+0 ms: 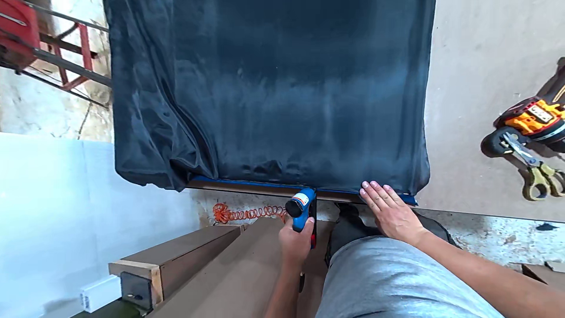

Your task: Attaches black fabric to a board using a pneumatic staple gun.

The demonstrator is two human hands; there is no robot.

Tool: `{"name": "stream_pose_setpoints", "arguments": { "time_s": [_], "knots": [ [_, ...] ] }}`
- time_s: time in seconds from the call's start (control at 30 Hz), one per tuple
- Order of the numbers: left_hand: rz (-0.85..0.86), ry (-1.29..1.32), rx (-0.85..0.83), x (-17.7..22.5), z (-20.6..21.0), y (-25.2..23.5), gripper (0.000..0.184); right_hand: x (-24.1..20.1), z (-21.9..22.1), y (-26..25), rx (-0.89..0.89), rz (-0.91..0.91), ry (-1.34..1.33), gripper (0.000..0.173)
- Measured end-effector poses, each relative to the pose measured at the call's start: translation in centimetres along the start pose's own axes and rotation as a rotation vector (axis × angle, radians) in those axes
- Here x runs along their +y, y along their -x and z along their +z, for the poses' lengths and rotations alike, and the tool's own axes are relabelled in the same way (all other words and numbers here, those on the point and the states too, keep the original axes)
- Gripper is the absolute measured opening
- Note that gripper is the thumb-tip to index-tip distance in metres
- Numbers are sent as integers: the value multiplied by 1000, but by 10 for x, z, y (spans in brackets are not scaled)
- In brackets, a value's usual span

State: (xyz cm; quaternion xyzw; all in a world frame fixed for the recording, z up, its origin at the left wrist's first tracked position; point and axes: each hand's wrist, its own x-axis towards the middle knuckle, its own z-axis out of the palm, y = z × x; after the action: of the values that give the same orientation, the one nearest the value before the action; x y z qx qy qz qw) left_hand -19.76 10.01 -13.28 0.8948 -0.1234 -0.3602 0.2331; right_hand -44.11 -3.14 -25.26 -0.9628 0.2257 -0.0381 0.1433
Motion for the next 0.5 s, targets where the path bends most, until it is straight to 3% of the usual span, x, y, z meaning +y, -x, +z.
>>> {"name": "stream_pose_setpoints", "arguments": {
  "time_s": [0.5],
  "knots": [
    [-51, -43, 18, 29, 92, 72, 28, 37, -5, 26, -29, -273, -101, 62]
  ]
}}
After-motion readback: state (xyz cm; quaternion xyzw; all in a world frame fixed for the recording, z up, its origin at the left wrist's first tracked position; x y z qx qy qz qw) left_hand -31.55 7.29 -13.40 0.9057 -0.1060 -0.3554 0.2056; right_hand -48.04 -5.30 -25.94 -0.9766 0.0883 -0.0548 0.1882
